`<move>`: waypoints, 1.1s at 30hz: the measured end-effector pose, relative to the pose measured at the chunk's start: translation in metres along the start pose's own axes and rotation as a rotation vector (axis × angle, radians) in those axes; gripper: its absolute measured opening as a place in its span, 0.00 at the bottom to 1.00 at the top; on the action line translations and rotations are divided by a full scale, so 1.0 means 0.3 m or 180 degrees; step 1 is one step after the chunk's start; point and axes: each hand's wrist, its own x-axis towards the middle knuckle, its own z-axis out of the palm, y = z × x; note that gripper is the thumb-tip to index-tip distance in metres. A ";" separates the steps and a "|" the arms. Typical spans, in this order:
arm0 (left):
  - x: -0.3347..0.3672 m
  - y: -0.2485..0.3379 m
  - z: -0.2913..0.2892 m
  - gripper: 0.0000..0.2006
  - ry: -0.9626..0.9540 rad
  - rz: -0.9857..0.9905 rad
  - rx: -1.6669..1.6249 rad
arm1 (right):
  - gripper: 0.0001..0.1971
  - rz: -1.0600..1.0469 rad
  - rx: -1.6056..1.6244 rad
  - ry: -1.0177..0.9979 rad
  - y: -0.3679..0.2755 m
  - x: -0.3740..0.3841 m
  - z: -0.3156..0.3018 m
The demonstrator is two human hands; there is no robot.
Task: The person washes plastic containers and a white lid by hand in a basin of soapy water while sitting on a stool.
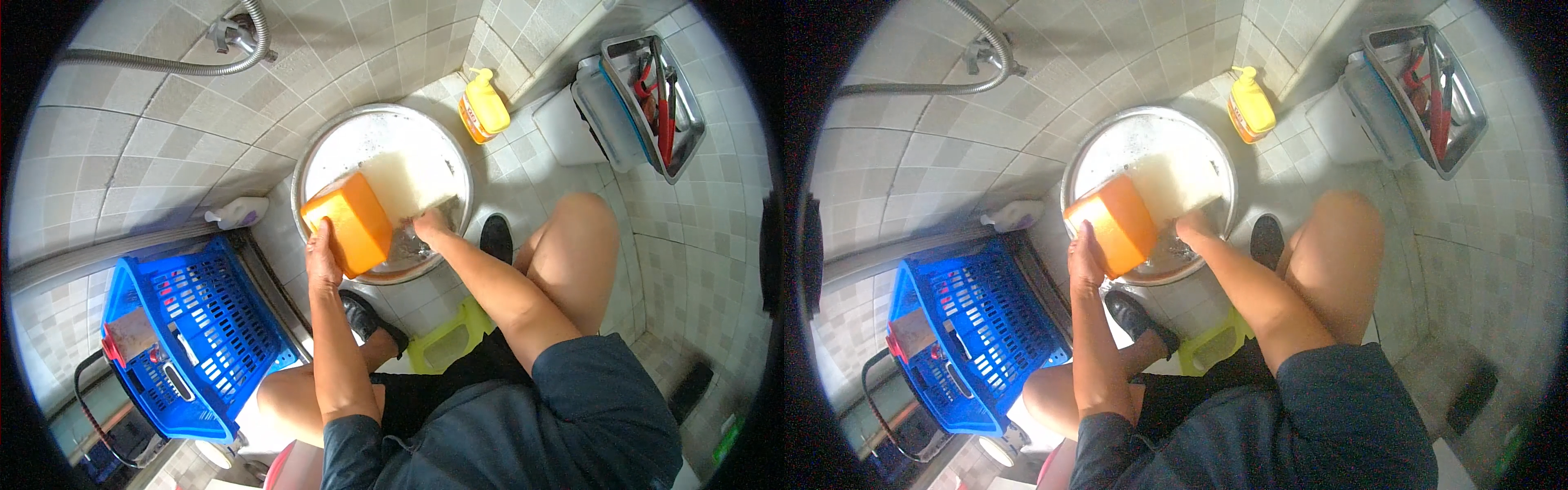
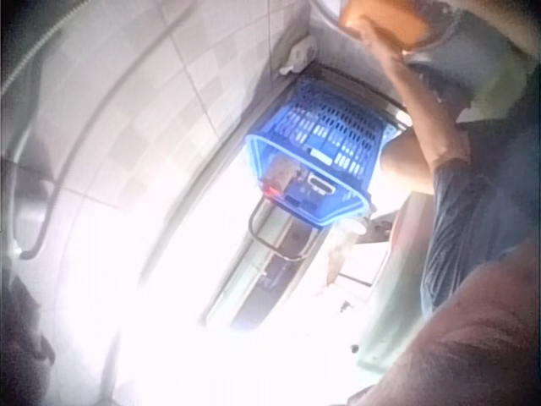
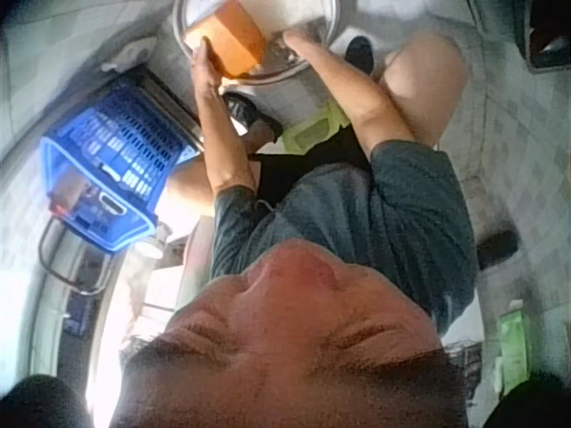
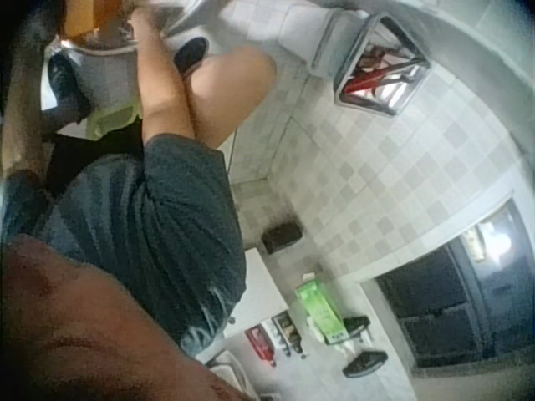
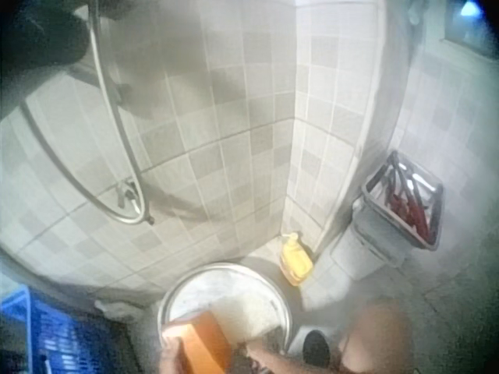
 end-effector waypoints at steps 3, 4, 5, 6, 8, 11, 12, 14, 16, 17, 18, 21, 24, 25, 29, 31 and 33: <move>-0.008 0.017 -0.032 0.27 0.0124 0.0084 -0.0208 | 0.13 0.0349 -0.0024 0.0236 0.025 -0.028 0.045; -0.007 0.015 -0.033 0.28 0.0095 0.0100 -0.0435 | 0.13 0.0358 -0.0017 0.0241 0.026 -0.014 0.040; 0.019 -0.017 0.011 0.28 -0.0013 0.0035 -0.0471 | 0.14 0.1093 0.1666 -0.0332 0.067 0.052 -0.012; 0.013 -0.012 -0.015 0.29 0.0034 0.0063 -0.0469 | 0.15 0.1756 0.3349 -0.1104 0.024 0.039 -0.017; -0.002 0.003 -0.069 0.31 0.0138 0.0137 -0.0471 | 0.12 0.1597 0.3523 -0.2026 -0.077 -0.032 -0.058; 0.002 0.008 -0.046 0.31 0.0141 0.0187 -0.0583 | 0.12 0.0447 0.3446 -0.1498 -0.240 -0.160 -0.108; 0.012 -0.002 -0.023 0.31 0.0061 0.0188 -0.0644 | 0.12 -0.0093 0.3259 -0.1378 -0.266 -0.184 -0.132; 0.028 -0.015 -0.028 0.32 0.0023 0.0173 -0.0576 | 0.13 -0.1333 0.3024 -0.1190 -0.375 -0.325 -0.131; 0.018 -0.007 -0.013 0.33 0.0002 0.0166 -0.0494 | 0.14 -0.2568 0.1712 -0.0559 -0.436 -0.447 -0.163; 0.009 -0.011 0.021 0.34 0.0100 -0.0022 -0.0238 | 0.17 -0.3462 0.1217 -0.0361 -0.451 -0.440 -0.189; -0.004 -0.015 0.054 0.35 0.0209 -0.0200 0.0022 | 0.21 -0.3612 0.0583 -0.0075 -0.432 -0.480 -0.221; -0.080 -0.013 0.146 0.40 -0.0080 0.0202 0.1257 | 0.26 -0.3771 -0.0203 0.0336 -0.425 -0.452 -0.266; -0.063 -0.059 0.068 0.32 -0.0490 0.0462 0.1077 | 0.23 -0.3960 0.0151 0.0404 -0.499 -0.392 -0.319; -0.067 -0.068 0.064 0.28 -0.0460 0.0436 0.1419 | 0.24 -0.3598 0.0035 -0.0157 -0.507 -0.336 -0.324; -0.116 -0.007 0.084 0.18 -0.0677 0.0400 0.1397 | 0.32 -0.1947 0.0405 -0.1916 -0.543 -0.220 -0.372; -0.116 0.015 0.113 0.18 -0.0843 0.0399 0.1387 | 0.31 -0.1624 0.1464 -0.2388 -0.513 -0.168 -0.368; -0.128 0.042 0.154 0.18 -0.1004 0.0378 0.1364 | 0.30 -0.1517 0.1879 -0.2474 -0.460 -0.111 -0.353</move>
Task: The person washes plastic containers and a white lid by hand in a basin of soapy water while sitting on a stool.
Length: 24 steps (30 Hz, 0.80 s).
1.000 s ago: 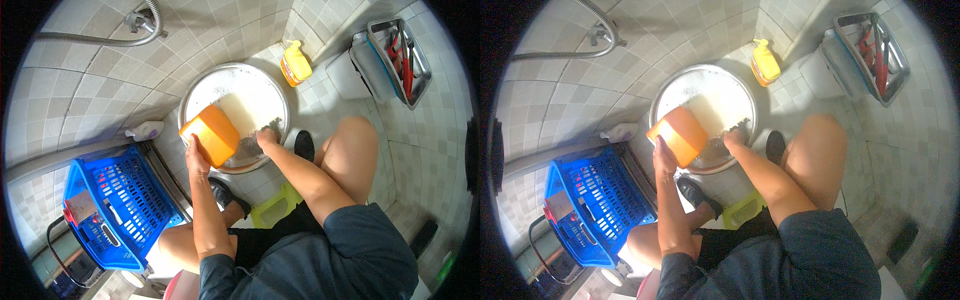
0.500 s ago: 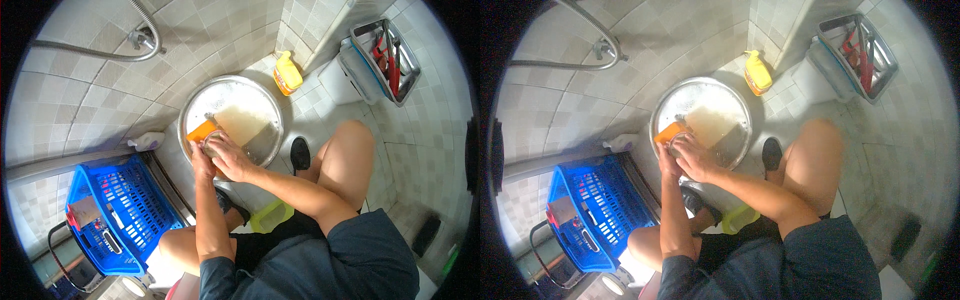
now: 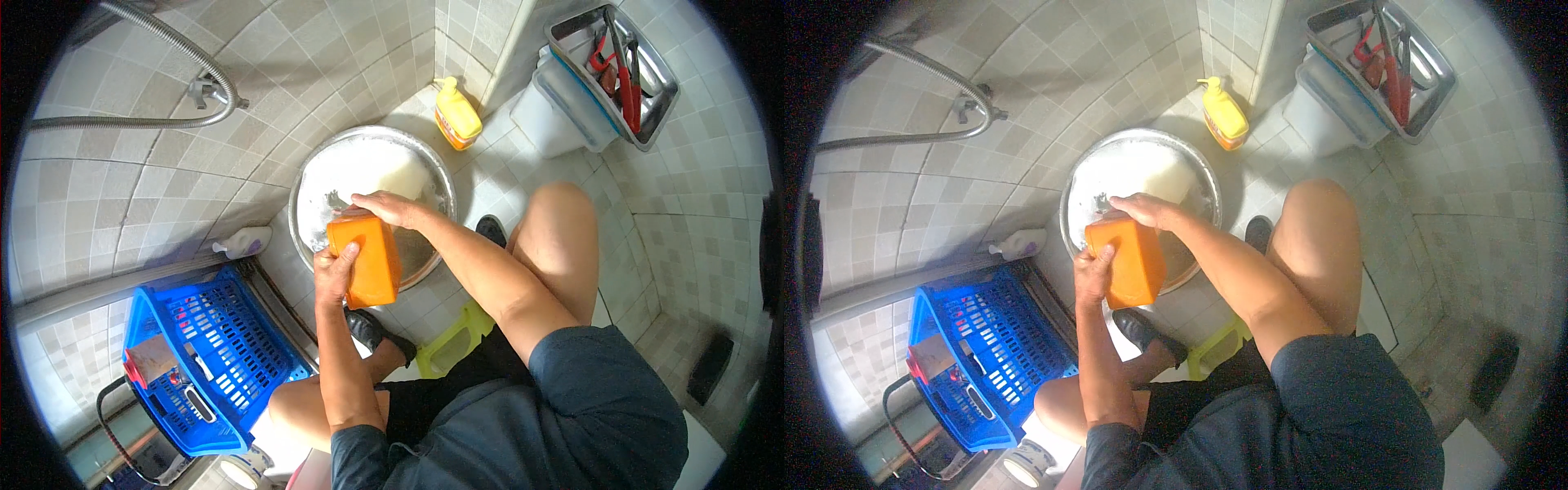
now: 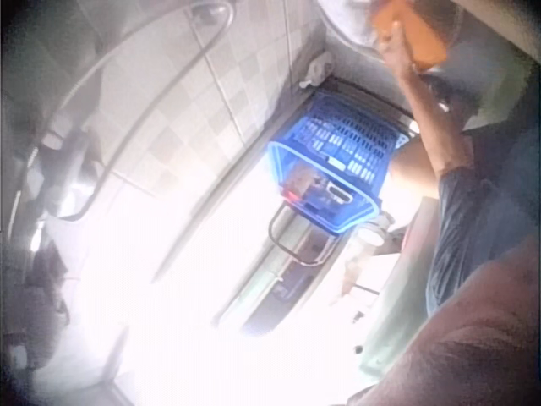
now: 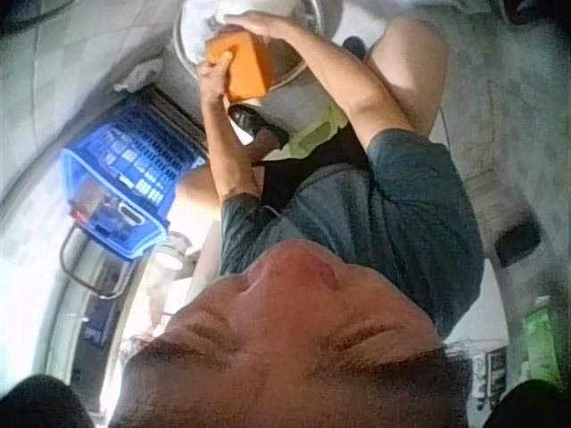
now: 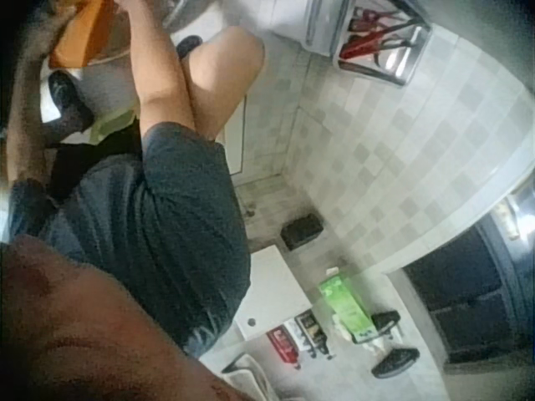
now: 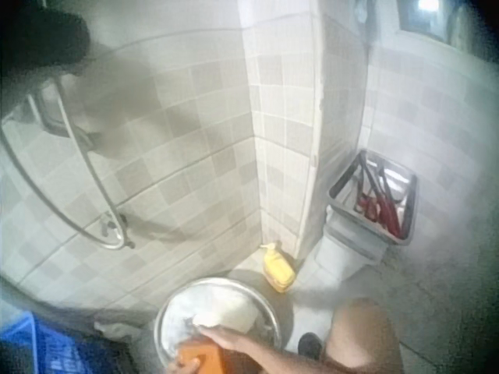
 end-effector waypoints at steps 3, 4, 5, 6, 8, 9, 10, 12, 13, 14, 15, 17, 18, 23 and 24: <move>-0.017 0.060 0.004 0.17 0.0011 0.0004 0.0053 | 0.29 -0.0035 0.0245 -0.0072 0.045 -0.001 -0.040; -0.019 0.069 0.004 0.18 0.0032 0.0060 -0.0005 | 0.29 0.0501 0.0563 0.0284 0.052 -0.003 -0.042; -0.016 0.074 0.001 0.19 0.0049 0.0132 -0.0067 | 0.30 0.1030 0.0864 0.0641 0.057 -0.005 -0.045; -0.011 0.070 -0.007 0.19 0.0059 0.0132 -0.0062 | 0.32 0.1260 0.1593 0.0679 0.068 -0.015 -0.040; -0.015 0.052 -0.042 0.20 0.0205 0.0487 -0.0064 | 0.34 0.1050 0.2252 0.0595 0.084 -0.038 0.046; 0.006 0.044 -0.024 0.20 0.0165 0.0486 -0.0094 | 0.35 0.0788 0.2883 0.0619 0.091 -0.060 0.038; 0.025 0.036 -0.008 0.20 0.0203 0.0657 -0.0129 | 0.37 0.0903 0.2810 0.0634 0.152 -0.061 0.003; 0.037 0.017 -0.015 0.20 0.0277 0.0823 -0.0141 | 0.36 0.1053 0.3176 0.0510 0.188 -0.085 -0.002; 0.042 0.003 -0.012 0.21 0.0384 0.0874 -0.0169 | 0.36 0.1199 0.3542 0.0377 0.206 -0.095 0.002; 0.042 -0.003 -0.013 0.21 0.0505 0.0925 -0.0198 | 0.36 0.1211 0.3534 0.0374 0.202 -0.099 0.020; 0.042 -0.007 -0.019 0.21 0.0519 0.0924 -0.0205 | 0.35 0.1027 0.3814 0.0230 0.197 -0.100 0.041; 0.038 -0.013 -0.035 0.21 0.0248 0.0556 -0.0272 | 0.35 0.0856 0.4081 0.0067 0.180 -0.096 0.057; 0.027 -0.021 -0.068 0.23 0.0201 0.0243 0.0018 | 0.35 0.0590 0.4043 0.0132 0.168 -0.089 0.058; 0.020 -0.001 -0.047 0.24 -0.0353 -0.0417 -0.0032 | 0.33 0.0079 0.3616 0.0405 0.228 -0.065 -0.092; 0.001 0.047 -0.035 0.28 -0.0876 -0.0402 -0.0291 | 0.31 0.0163 0.3526 0.0328 0.217 -0.067 -0.106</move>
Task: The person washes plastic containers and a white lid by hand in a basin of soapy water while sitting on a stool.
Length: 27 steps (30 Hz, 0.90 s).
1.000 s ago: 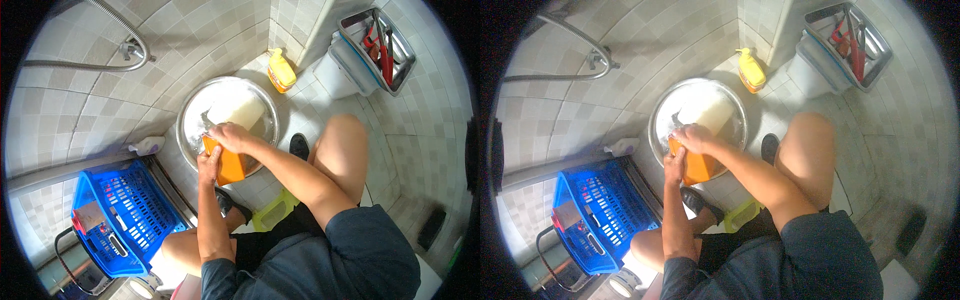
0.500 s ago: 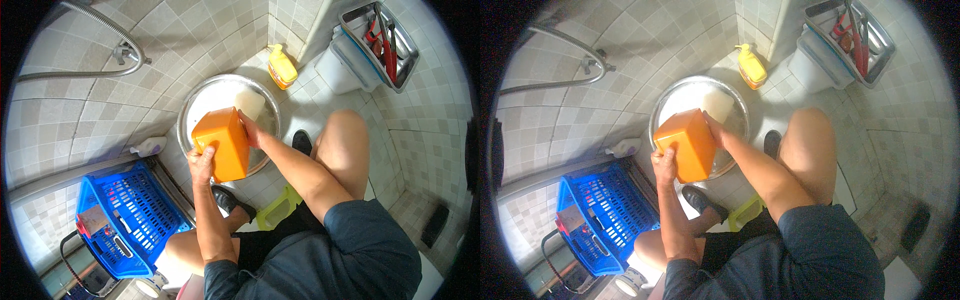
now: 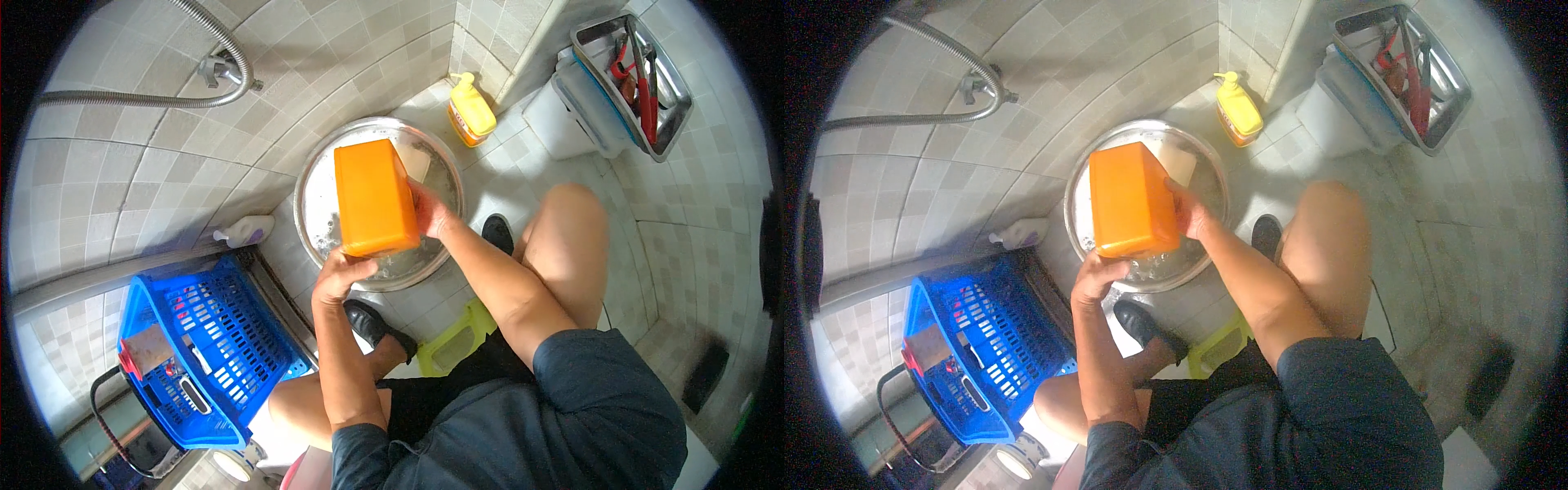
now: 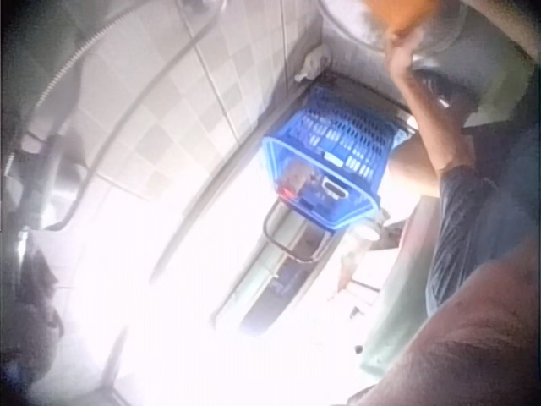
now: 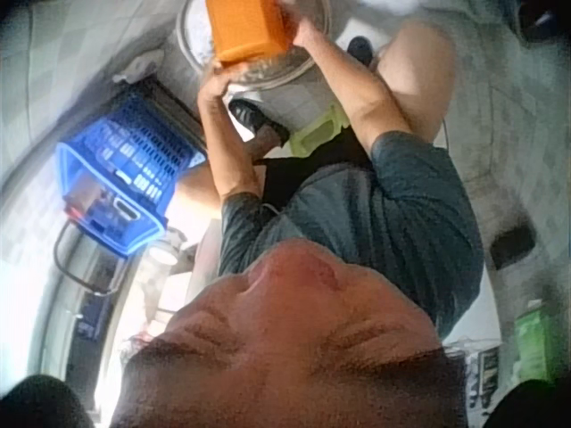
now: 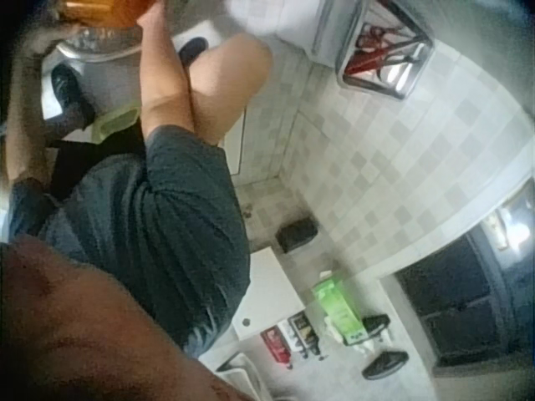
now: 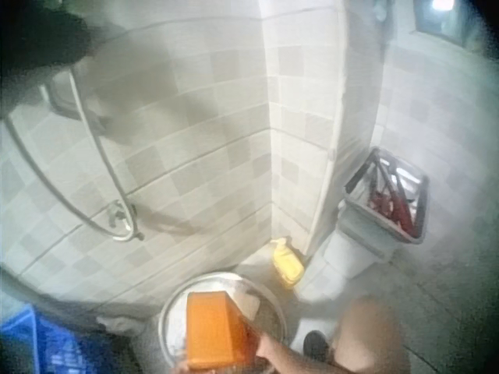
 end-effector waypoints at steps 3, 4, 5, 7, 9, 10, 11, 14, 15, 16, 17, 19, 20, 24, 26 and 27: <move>-0.040 0.103 0.020 0.39 -0.0698 0.0228 -0.0637 | 0.19 -0.0268 -0.0264 -0.0528 0.021 0.022 0.101; -0.066 0.118 0.002 0.39 -0.0228 0.0184 -0.0571 | 0.18 -0.0233 -0.0457 -0.0830 0.034 0.006 0.148; -0.054 0.138 0.018 0.38 0.0145 0.0145 -0.0529 | 0.18 -0.0245 -0.0469 -0.0822 0.026 0.004 0.146; -0.019 0.163 0.063 0.32 0.0333 0.0136 -0.0216 | 0.18 -0.0303 -0.0768 -0.0870 0.017 0.009 0.143; 0.003 0.167 0.101 0.24 0.0470 0.0065 -0.0463 | 0.19 -0.0365 -0.1069 -0.0916 0.009 0.020 0.136; 0.024 0.157 0.118 0.18 0.0649 0.0117 -0.0666 | 0.19 -0.0396 -0.1218 -0.0937 0.005 0.026 0.132; 0.036 0.147 0.114 0.18 0.0658 0.0116 -0.0666 | 0.19 -0.0388 -0.1215 -0.0940 0.012 0.031 0.136; 0.072 0.097 0.091 0.13 0.1440 0.0346 -0.1022 | 0.22 -0.0545 -0.0906 0.0051 0.039 0.040 0.147; 0.072 0.079 0.084 0.13 0.1461 0.0351 -0.1018 | 0.23 -0.0521 -0.1228 0.0168 0.062 0.018 0.171; 0.077 0.057 0.085 0.13 0.1691 0.0573 -0.1008 | 0.23 -0.0382 -0.1386 0.0007 0.088 0.020 0.191; 0.108 0.027 0.104 0.13 0.1841 0.0778 -0.1029 | 0.24 -0.0304 -0.1572 -0.0098 0.090 0.017 0.180; 0.113 -0.027 0.042 0.13 0.2068 0.0894 -0.0615 | 0.25 -0.0196 -0.1481 -0.0188 0.174 -0.020 0.238; 0.095 -0.036 -0.008 0.14 0.2137 0.1025 -0.0507 | 0.26 -0.0322 -0.1603 -0.0332 0.197 -0.042 0.279; 0.076 -0.048 -0.041 0.15 0.1971 0.1011 -0.0564 | 0.30 -0.0898 -0.2157 -0.0890 0.187 -0.047 0.342; 0.086 -0.067 0.004 0.15 0.1764 0.0844 -0.0720 | 0.31 -0.1252 -0.2514 -0.0843 0.145 -0.015 0.335; 0.099 -0.072 0.043 0.13 0.1621 0.1046 -0.1002 | 0.32 -0.1606 -0.2868 -0.0785 0.124 -0.005 0.318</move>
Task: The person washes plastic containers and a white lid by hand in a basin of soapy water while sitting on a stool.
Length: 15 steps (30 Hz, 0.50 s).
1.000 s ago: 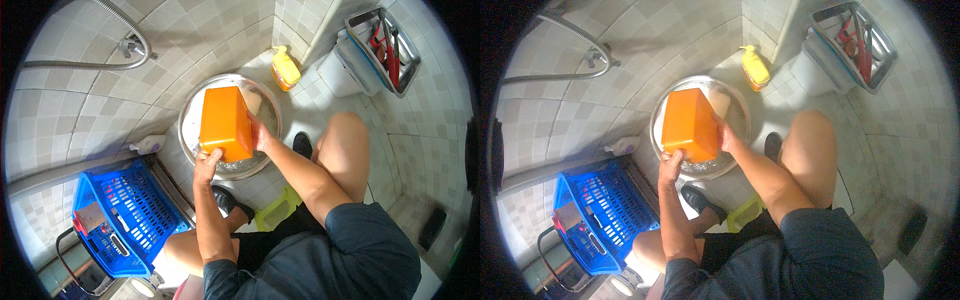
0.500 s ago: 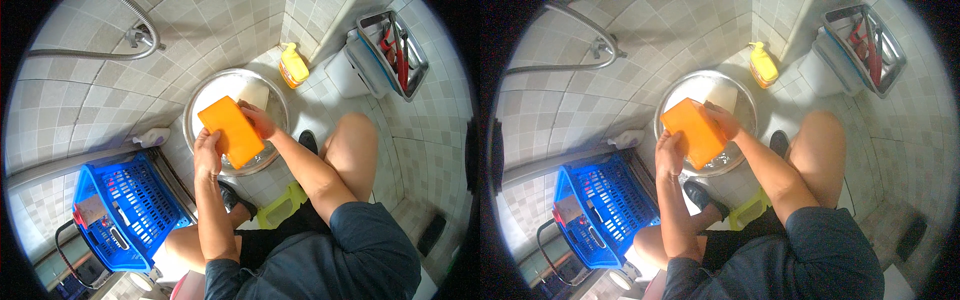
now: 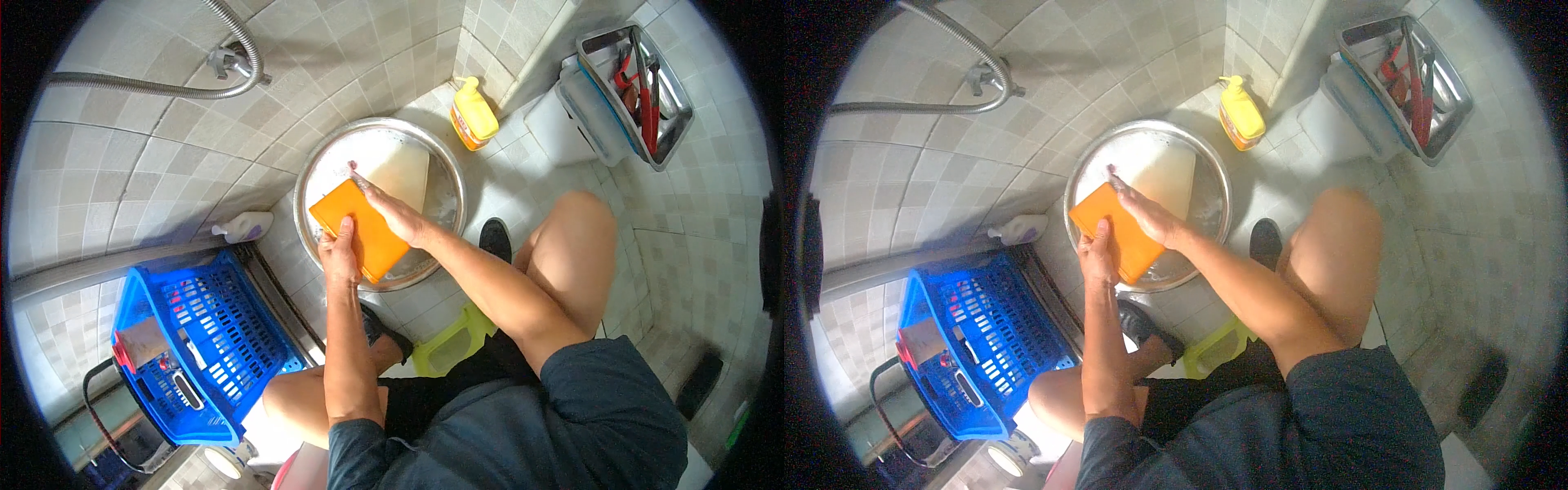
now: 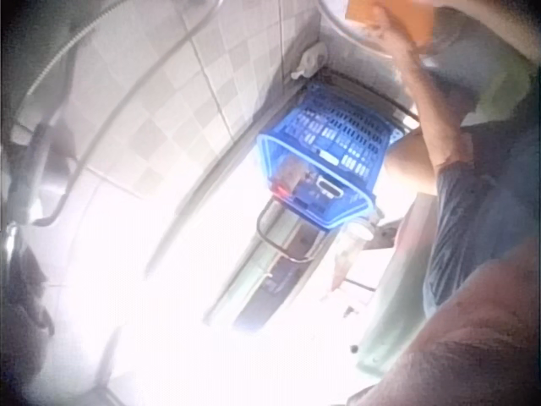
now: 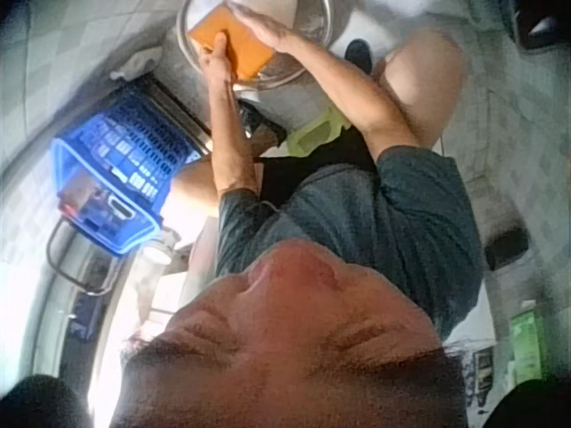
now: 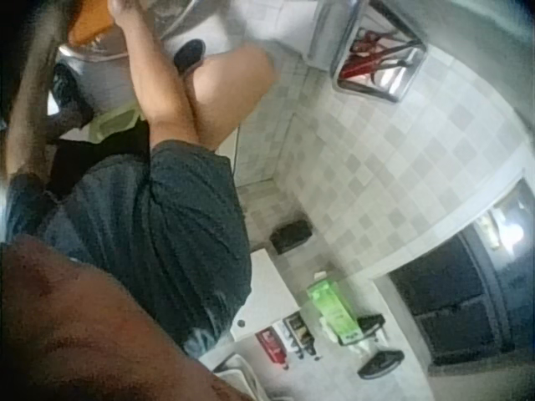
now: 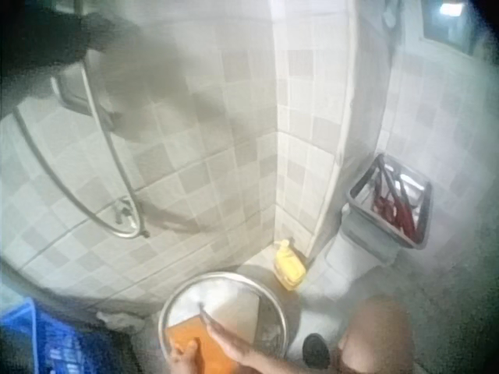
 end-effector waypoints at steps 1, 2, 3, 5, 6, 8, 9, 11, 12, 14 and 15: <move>-0.007 -0.004 0.016 0.14 -0.0015 -0.0030 0.0063 | 0.33 0.0231 0.0012 0.0010 0.011 -0.012 -0.023; -0.003 -0.008 0.035 0.14 -0.0074 -0.0063 0.0128 | 0.34 0.0443 0.0014 0.0036 0.033 -0.022 -0.055; 0.006 -0.010 0.038 0.14 -0.0026 0.0204 0.0090 | 0.33 0.0852 0.0012 -0.0187 0.053 -0.047 -0.057; 0.030 0.042 -0.070 0.14 0.0376 0.0420 0.0214 | 0.30 0.1107 -0.1000 -0.0452 0.036 -0.090 0.037; 0.046 0.067 -0.133 0.14 0.0311 0.0494 0.0164 | 0.29 0.0417 -0.0791 -0.0373 0.009 -0.101 0.121; 0.040 0.109 -0.177 0.13 0.0298 0.0446 0.0200 | 0.31 0.0088 -0.0890 -0.0318 -0.155 -0.115 0.202; 0.037 0.098 -0.158 0.13 0.0145 0.0298 0.0300 | 0.31 0.0088 -0.0899 -0.0303 -0.116 -0.109 0.182; 0.023 0.058 -0.119 0.15 -0.0135 -0.0051 0.0372 | 0.33 -0.0293 -0.1671 -0.0007 -0.016 -0.045 0.118; 0.000 0.046 -0.069 0.17 -0.0238 -0.0139 0.0299 | 0.35 -0.0328 -0.1164 0.0154 -0.009 0.001 0.072; -0.013 0.009 0.021 0.19 -0.0629 -0.0277 0.0252 | 0.37 0.0171 -0.0341 0.0442 0.048 0.024 -0.090; -0.024 0.032 0.014 0.19 -0.0612 -0.0223 0.0316 | 0.36 0.0897 0.0588 0.0102 0.044 0.033 -0.102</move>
